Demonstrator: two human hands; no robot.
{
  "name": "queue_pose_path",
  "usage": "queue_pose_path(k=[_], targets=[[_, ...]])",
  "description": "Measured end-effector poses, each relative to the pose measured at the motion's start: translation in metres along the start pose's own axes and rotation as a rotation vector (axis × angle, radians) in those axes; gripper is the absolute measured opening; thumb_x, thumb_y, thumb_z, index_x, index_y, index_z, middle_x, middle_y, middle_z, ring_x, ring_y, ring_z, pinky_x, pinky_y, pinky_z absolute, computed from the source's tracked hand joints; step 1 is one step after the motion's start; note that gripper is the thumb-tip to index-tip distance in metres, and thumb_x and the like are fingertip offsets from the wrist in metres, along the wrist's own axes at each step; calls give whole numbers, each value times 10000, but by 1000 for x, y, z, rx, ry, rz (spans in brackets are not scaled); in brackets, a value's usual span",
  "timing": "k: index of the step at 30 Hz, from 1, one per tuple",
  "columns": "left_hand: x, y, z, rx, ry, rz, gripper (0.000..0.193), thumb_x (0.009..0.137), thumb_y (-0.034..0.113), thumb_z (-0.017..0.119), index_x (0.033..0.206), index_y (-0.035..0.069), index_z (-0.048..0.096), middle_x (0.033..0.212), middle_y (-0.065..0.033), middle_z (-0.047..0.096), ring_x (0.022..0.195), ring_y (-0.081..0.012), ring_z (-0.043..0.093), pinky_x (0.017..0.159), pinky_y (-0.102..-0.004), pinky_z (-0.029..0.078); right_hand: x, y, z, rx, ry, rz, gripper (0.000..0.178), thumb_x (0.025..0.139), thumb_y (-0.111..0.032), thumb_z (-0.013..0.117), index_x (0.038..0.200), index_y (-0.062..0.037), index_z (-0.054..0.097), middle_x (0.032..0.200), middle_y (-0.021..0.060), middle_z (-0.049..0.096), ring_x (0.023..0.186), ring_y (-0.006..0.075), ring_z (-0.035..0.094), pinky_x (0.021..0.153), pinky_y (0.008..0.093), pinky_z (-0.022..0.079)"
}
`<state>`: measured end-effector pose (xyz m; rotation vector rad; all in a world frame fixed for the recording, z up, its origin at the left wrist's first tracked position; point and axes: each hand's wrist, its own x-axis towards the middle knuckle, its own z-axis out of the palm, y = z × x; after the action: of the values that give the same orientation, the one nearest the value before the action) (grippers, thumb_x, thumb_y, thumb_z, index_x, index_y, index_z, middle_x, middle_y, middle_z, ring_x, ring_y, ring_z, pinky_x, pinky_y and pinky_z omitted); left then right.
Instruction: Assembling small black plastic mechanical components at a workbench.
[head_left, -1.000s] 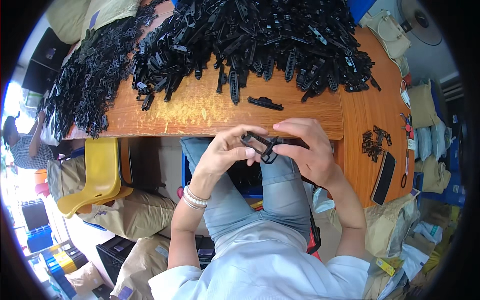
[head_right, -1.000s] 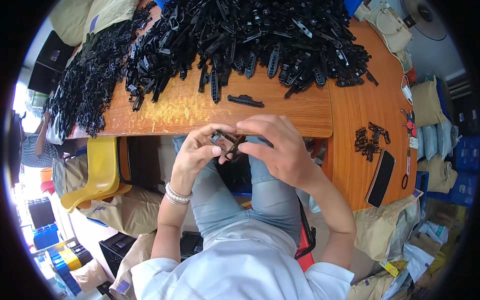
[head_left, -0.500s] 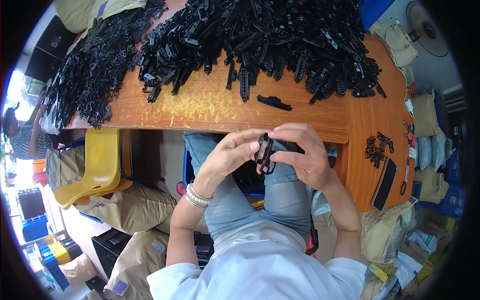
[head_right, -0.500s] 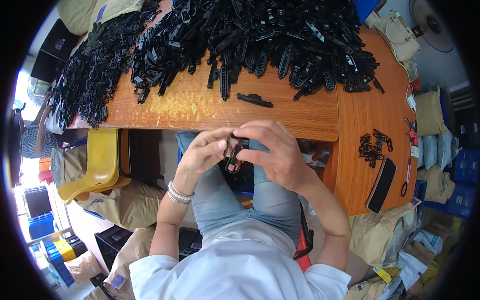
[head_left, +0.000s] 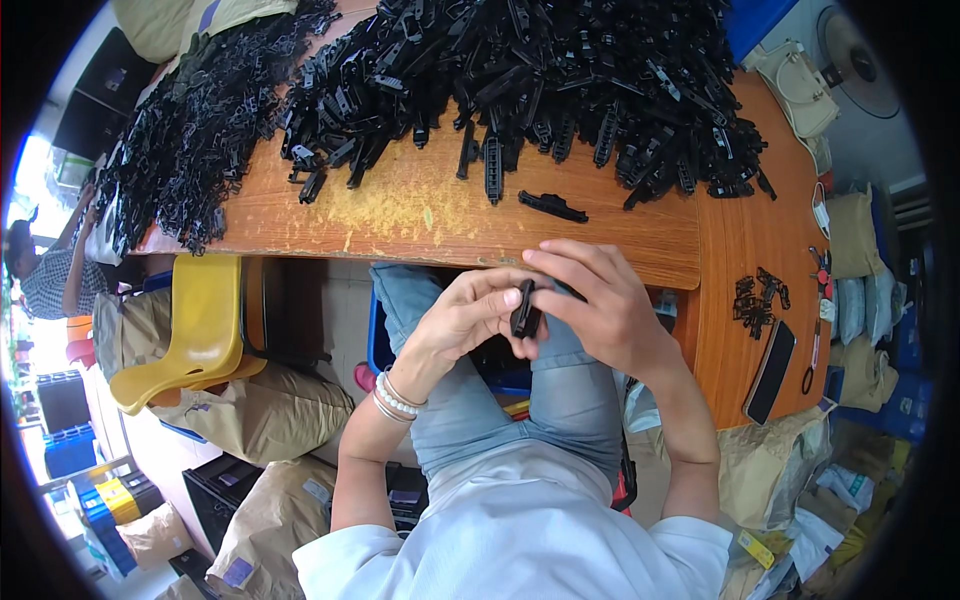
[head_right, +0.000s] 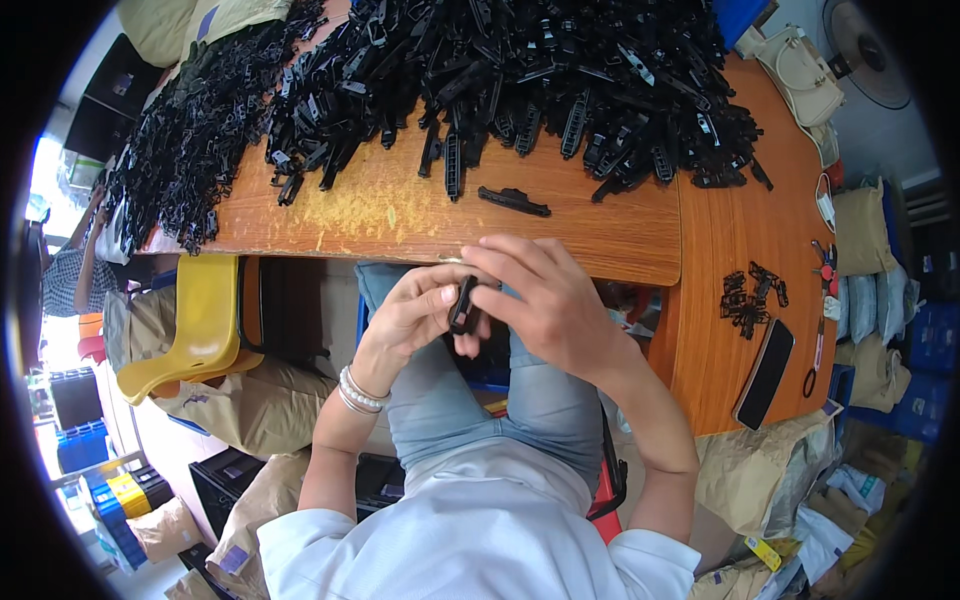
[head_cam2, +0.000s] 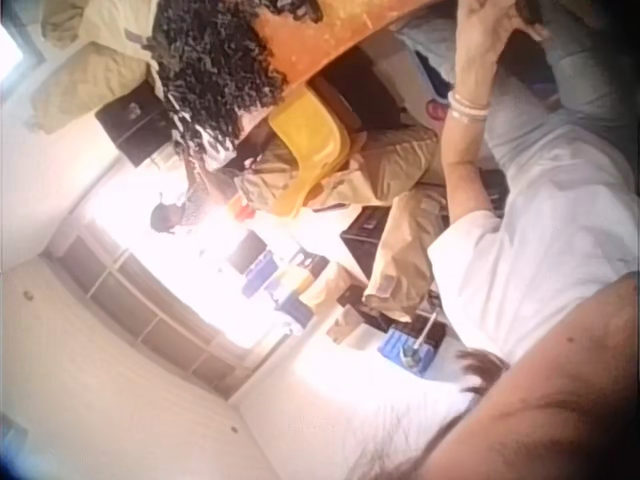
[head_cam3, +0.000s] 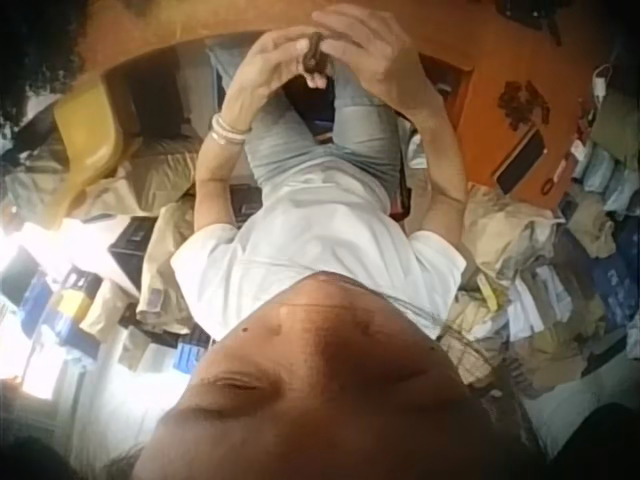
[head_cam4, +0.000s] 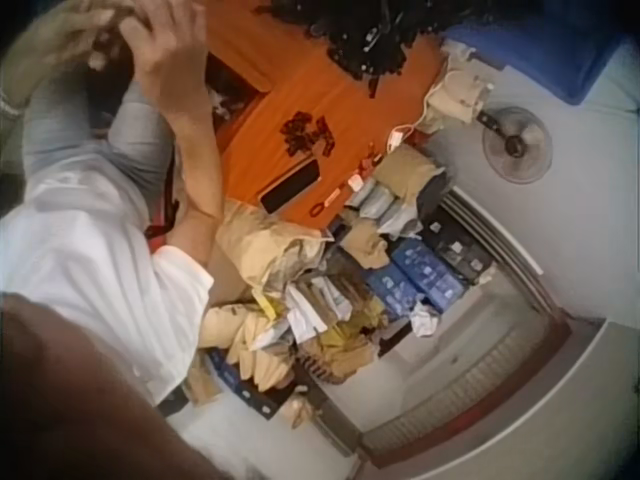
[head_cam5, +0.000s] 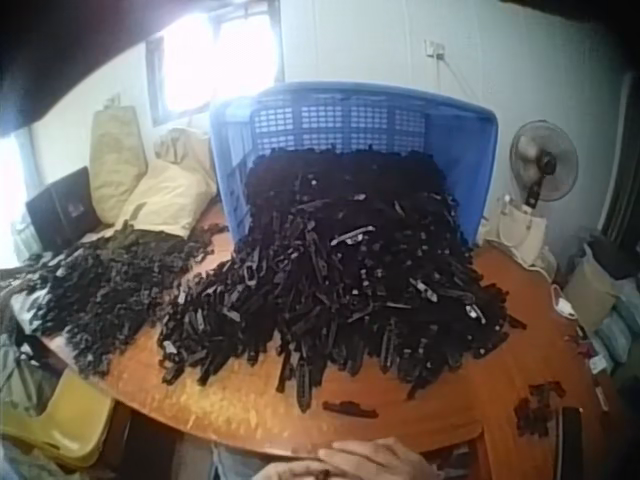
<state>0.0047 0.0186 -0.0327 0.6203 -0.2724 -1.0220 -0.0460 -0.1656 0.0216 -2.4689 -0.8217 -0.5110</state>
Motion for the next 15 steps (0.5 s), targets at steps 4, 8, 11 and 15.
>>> queue_pose_path(k=[4,8,11,15], targets=[[5,-8,1,-38,224,151,303,905,146,487,1113,-71,455,929,-176,600,769,-260,646,695,-322,553,3,-14,3,169,22,142,259,675,-137,673,892,-15,607,1082,104,559,989,287,533,769,368,428],[14,11,4,185,199,55,257,900,133,490,1076,-53,476,861,-157,613,730,-256,652,668,-326,552,-7,-13,8,38,168,146,202,740,-82,651,907,21,602,1045,128,555,899,278,555,735,355,443],[31,40,-14,636,296,158,205,883,127,523,943,-67,551,725,-121,618,629,-172,620,560,-246,504,-13,-10,8,153,394,362,133,772,34,595,901,67,590,974,137,573,784,199,580,663,258,460],[60,70,-42,1006,543,356,112,843,74,572,845,-35,598,716,-67,619,554,-92,549,518,-222,454,-34,-12,23,699,569,810,109,812,17,576,892,90,589,956,122,583,752,114,551,668,214,453]])
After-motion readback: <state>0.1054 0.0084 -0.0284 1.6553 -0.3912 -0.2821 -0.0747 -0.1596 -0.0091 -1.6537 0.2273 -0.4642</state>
